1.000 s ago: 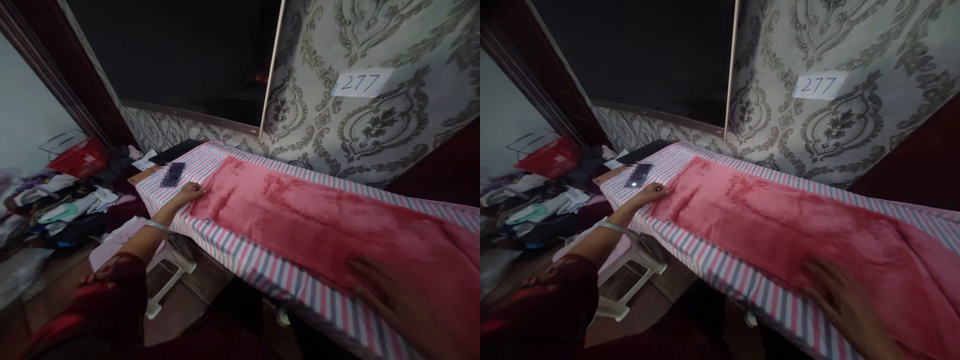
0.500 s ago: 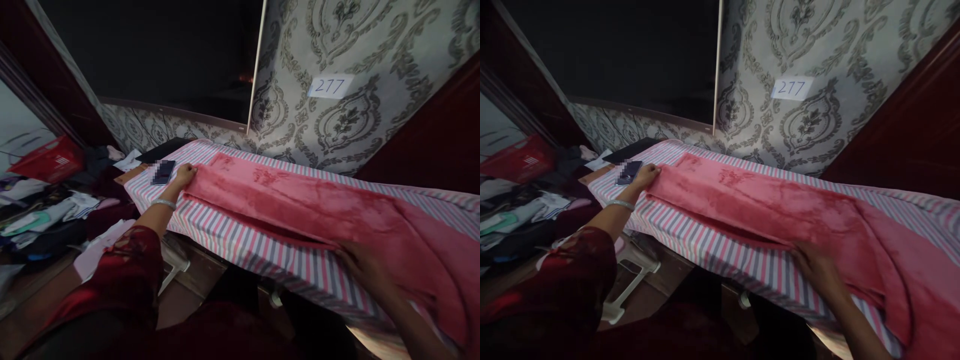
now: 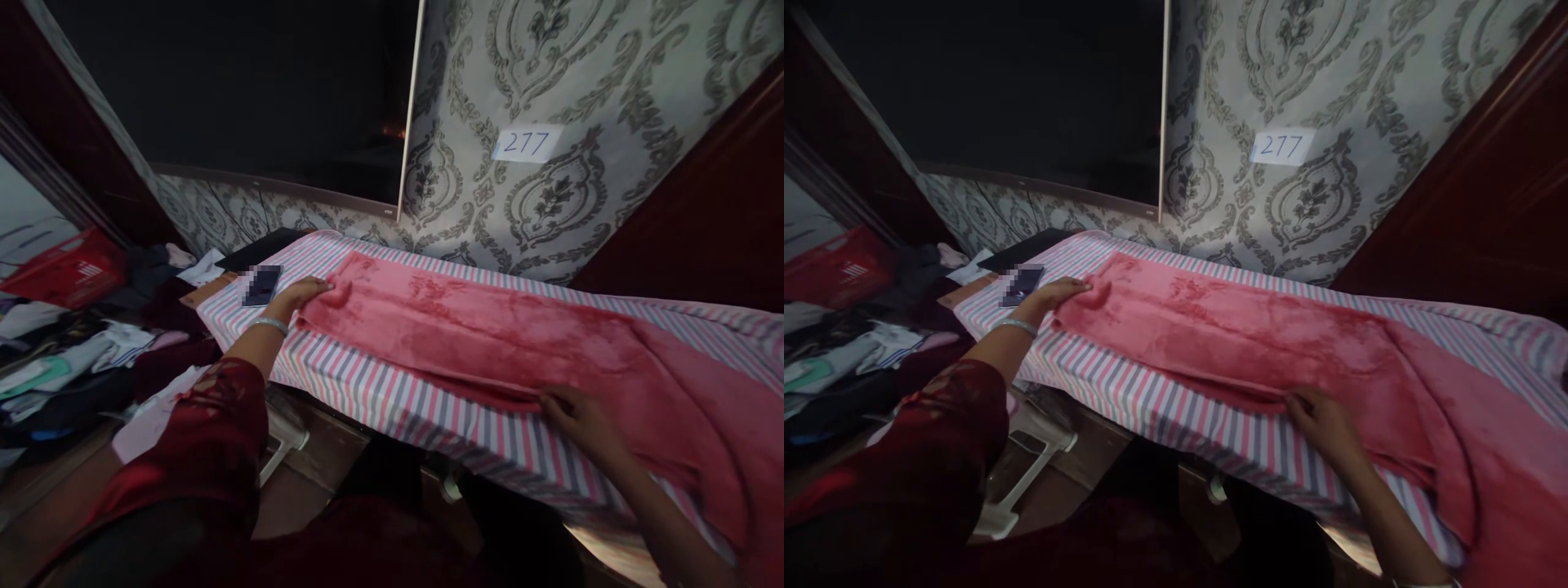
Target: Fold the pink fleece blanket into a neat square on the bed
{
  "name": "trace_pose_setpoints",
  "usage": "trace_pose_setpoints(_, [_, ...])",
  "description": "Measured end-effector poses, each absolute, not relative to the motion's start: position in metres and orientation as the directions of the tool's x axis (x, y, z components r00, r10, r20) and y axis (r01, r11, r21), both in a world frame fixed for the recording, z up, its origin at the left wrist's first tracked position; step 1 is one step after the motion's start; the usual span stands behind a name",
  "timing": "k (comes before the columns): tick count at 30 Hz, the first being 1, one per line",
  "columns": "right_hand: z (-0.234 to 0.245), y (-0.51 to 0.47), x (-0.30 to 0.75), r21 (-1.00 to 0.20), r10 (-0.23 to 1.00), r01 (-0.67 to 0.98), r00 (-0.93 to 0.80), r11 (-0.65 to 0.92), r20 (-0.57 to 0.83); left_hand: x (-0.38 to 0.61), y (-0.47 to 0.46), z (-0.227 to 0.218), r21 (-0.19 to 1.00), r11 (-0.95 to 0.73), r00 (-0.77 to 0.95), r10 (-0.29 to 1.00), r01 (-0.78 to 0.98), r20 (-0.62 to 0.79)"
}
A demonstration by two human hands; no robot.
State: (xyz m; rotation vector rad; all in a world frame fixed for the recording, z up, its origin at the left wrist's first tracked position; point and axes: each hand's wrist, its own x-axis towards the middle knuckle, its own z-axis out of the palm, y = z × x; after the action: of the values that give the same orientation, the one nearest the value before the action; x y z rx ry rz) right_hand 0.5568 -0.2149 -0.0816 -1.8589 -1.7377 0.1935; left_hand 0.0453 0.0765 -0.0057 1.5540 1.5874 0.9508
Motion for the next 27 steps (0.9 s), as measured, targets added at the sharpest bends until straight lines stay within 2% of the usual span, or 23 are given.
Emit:
trace_pose_setpoints(2, [-0.07, -0.208, 0.556, -0.538, 0.896, 0.839, 0.299, -0.083, 0.328, 0.055, 0.089, 0.008, 0.921, -0.056, -0.002, 0.998, 0.386, 0.061])
trace_pose_setpoints(5, [-0.048, -0.204, 0.553, -0.555, 0.675, 0.82, 0.488, -0.138, 0.554, 0.071, 0.111, 0.03, 0.943, -0.204, -0.064, 0.972, 0.263, 0.228])
trace_pose_setpoints(7, [-0.042, -0.206, 0.553, -0.511, 0.571, 0.85, 0.483, -0.124, 0.664, 0.073, 0.121, 0.038, 0.91, -0.281, -0.099, 0.941, 0.304, 0.324])
trace_pose_setpoints(8, [-0.043, -0.208, 0.554, -0.476, 0.567, 0.873, 0.447, -0.107, 0.692, 0.071, 0.123, 0.038, 0.888, -0.289, -0.093, 0.935, 0.357, 0.342])
trace_pose_setpoints(10, [-0.057, -0.213, 0.557, -0.407, 0.637, 0.913, 0.334, -0.034, 0.695, 0.063, 0.121, 0.03, 0.84, -0.246, -0.05, 0.95, 0.483, 0.307])
trace_pose_setpoints(14, [-0.097, -0.222, 0.561, -0.337, 0.8, 0.929, 0.085, 0.152, 0.594, 0.044, 0.103, -0.002, 0.753, -0.113, -0.007, 0.988, 0.648, 0.154])
trace_pose_setpoints(17, [-0.109, -0.227, 0.562, -0.294, 0.826, 0.935, 0.004, 0.196, 0.564, 0.037, 0.092, -0.019, 0.696, -0.065, -0.008, 0.995, 0.715, 0.1])
trace_pose_setpoints(23, [-0.1, -0.234, 0.563, -0.233, 0.817, 0.949, -0.043, 0.213, 0.575, 0.031, 0.08, -0.024, 0.645, -0.022, -0.016, 0.998, 0.764, 0.053])
trace_pose_setpoints(27, [-0.099, -0.241, 0.561, -0.187, 0.86, 0.947, -0.141, 0.262, 0.49, 0.024, 0.064, -0.027, 0.617, 0.024, -0.056, 0.998, 0.787, 0.033])
